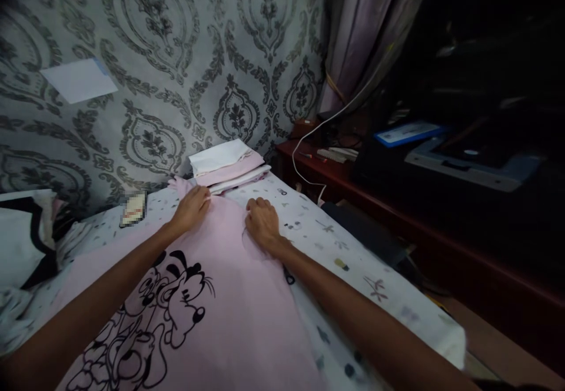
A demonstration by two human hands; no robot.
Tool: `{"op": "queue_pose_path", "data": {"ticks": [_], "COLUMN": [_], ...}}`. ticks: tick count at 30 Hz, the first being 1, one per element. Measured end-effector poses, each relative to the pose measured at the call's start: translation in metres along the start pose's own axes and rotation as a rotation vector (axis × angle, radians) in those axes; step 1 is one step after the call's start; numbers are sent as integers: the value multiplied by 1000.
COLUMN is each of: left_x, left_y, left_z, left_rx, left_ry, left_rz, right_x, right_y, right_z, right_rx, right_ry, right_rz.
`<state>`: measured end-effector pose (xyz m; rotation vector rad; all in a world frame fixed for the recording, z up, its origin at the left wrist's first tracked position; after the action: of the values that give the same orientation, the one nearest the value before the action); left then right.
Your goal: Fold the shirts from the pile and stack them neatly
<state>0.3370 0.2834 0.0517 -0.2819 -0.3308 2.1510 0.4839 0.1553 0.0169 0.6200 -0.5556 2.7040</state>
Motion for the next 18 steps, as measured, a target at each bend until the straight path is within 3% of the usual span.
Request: {"op": "queue_pose_path", "data": {"ticks": [2, 6, 9, 11, 14, 18], "left_x": [1, 5, 27, 53, 101, 147], "left_y": [28, 70, 79, 75, 56, 10], "left_z": [-7, -23, -24, -18, -7, -9], "left_rx": [14, 117, 152, 157, 107, 49], "left_ry": [148, 221, 184, 164, 188, 264], "left_rz": [-43, -110, -49, 66, 358, 649], "right_x": [18, 58, 62, 51, 41, 64], "right_y": [-2, -5, -12, -21, -31, -25], "right_z": [-3, -33, -53, -57, -53, -51], "right_rx": [12, 228, 326, 325, 279, 220], "right_ry": [17, -96, -90, -38, 45, 17], "right_rz": [159, 468, 478, 394, 299, 415]}}
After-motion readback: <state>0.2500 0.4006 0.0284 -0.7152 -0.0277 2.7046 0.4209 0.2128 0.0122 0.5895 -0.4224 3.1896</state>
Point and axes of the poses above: each hand's wrist, its own y-axis away from the middle knuckle, its own z-axis out of the back of the hand, x = y × z, the point moved 6 cm from there along -y, towards the middle knuckle, and after that the axes turned 3 degrees about z, right-handed, at the moved point
